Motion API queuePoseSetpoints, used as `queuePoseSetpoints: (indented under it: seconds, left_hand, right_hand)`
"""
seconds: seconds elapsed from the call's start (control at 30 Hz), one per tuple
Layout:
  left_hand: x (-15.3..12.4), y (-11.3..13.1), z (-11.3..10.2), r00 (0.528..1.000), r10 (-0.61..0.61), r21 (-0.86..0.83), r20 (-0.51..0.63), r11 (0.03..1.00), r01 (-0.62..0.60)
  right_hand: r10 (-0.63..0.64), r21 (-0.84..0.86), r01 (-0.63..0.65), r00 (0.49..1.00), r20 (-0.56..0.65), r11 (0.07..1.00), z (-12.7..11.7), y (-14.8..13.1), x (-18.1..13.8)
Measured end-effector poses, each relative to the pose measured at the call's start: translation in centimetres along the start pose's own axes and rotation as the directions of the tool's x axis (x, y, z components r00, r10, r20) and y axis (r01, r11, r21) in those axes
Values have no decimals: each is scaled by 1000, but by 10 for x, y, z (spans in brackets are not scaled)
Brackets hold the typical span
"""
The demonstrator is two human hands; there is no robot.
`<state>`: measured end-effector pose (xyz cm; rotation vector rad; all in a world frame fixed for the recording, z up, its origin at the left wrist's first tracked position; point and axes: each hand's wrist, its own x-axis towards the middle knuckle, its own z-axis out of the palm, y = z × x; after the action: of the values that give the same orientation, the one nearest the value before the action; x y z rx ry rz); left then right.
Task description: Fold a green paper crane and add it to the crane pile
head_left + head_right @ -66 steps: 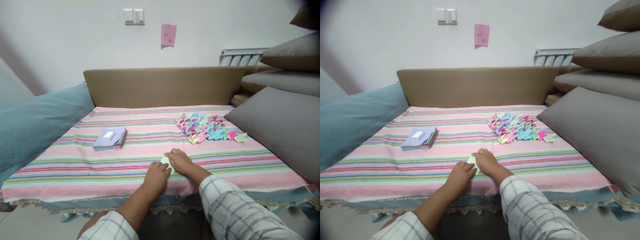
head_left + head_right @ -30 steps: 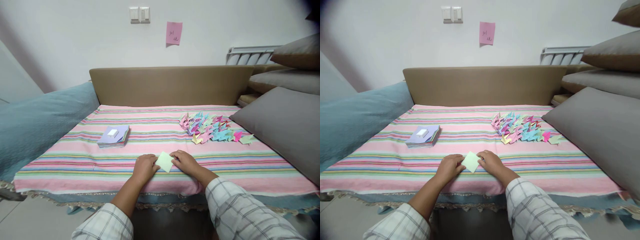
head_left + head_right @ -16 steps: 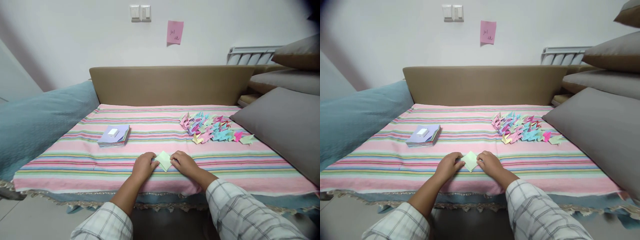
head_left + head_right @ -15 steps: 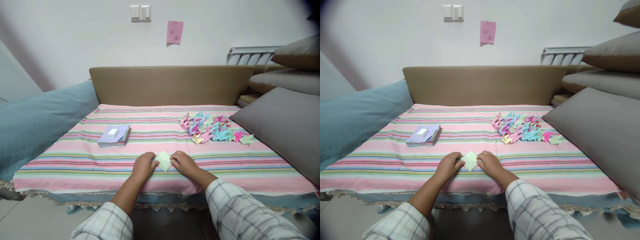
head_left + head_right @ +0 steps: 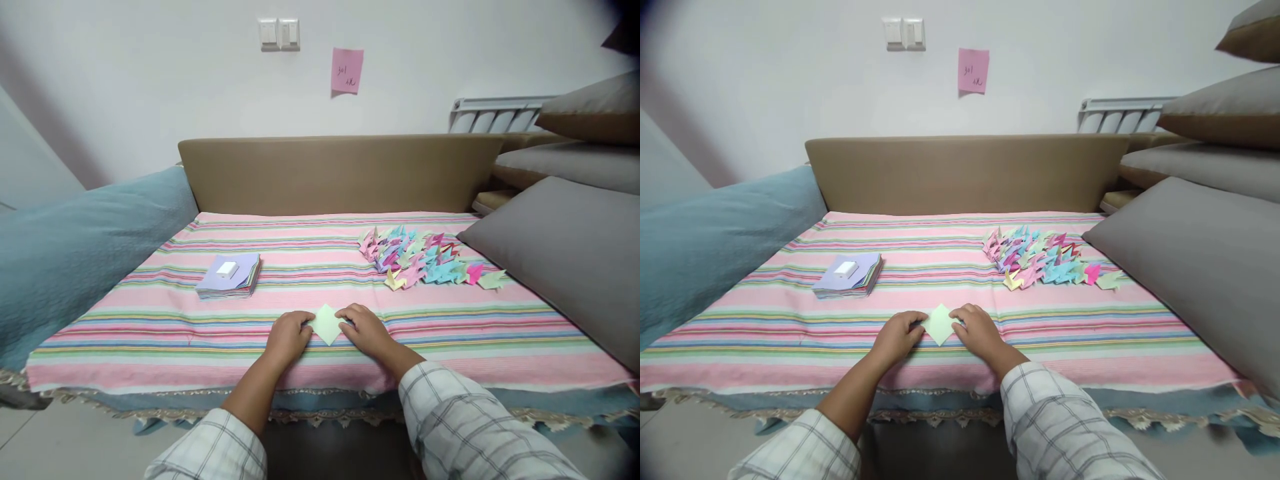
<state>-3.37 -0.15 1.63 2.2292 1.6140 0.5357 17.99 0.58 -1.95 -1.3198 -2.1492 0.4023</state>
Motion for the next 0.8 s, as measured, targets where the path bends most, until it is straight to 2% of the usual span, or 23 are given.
queuePoseSetpoints:
  seconds: [0.23, 0.37, 0.53, 0.8]
  left_hand:
    - [0, 1, 6, 995, 55, -21, -80, 998, -57]
    - [-2, 8, 3, 999, -19, -24, -40, 1000, 18]
    - [-2, 10, 4, 987, -140, -94, -75, 987, 133]
    - [1, 6, 4, 979, -192, -75, -74, 980, 187]
  right_hand:
    - [52, 21, -52, 999, 4, 998, -1, -7, 2]
    - [35, 16, -35, 999, -9, 999, 3, -9, 6]
    - [-3, 1, 3, 1000, 14, 1000, 8, -9, 10]
    - [-47, 19, 46, 998, 51, 999, 7, -11, 17]
